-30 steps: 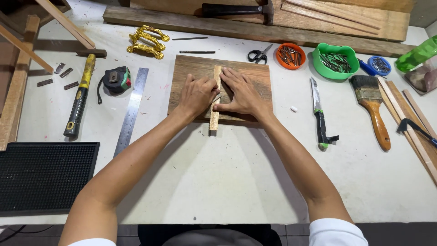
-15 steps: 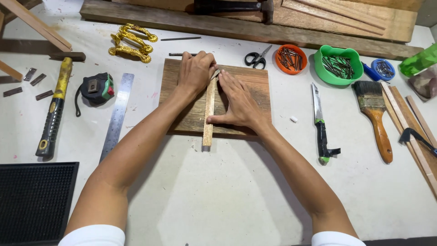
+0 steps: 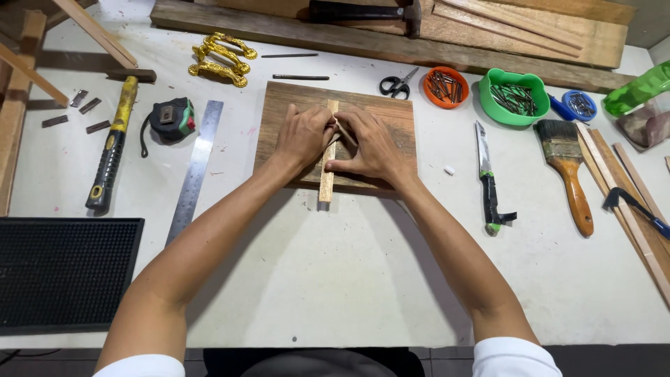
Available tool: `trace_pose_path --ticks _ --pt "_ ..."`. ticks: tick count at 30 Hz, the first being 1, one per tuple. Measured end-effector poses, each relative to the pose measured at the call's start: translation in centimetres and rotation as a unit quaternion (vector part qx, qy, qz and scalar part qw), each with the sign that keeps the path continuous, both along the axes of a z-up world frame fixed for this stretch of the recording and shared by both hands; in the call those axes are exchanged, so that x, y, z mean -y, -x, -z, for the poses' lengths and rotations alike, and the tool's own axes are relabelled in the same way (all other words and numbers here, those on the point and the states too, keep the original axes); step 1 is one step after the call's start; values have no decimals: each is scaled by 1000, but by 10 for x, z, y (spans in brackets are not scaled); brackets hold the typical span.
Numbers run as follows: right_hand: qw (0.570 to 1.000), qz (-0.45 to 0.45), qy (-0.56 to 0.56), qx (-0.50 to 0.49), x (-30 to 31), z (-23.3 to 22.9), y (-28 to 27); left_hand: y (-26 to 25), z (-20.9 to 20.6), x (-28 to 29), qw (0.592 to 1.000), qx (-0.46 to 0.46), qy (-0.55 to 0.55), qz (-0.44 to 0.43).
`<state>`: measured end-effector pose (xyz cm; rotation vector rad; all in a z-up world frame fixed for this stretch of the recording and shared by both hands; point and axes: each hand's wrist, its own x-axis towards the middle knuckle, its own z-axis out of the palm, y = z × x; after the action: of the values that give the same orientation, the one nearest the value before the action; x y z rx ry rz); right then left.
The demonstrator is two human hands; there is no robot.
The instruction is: Measure and mark wood strips on a workbench.
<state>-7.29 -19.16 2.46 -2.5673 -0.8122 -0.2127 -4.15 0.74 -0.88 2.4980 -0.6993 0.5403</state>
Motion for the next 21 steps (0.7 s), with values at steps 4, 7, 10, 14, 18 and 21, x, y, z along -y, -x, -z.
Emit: trace_pose_path --ticks 4,7,10,14,18,21 --pt "999 -26 22 30 5 0 1 18 -17 -11 999 -16 -19 26" --pt "997 -47 20 66 8 3 6 25 -35 -23 950 -244 184 59" --pt "998 -38 -35 19 12 0 16 37 -62 -30 987 -56 118 95" --pt "999 -36 31 9 10 -15 37 45 -45 -36 974 174 -87 116" --pt "997 -55 63 6 10 0 45 69 -18 -35 946 240 -159 147" --pt "994 -44 96 -1 7 4 46 89 -16 -39 942 225 -185 169"
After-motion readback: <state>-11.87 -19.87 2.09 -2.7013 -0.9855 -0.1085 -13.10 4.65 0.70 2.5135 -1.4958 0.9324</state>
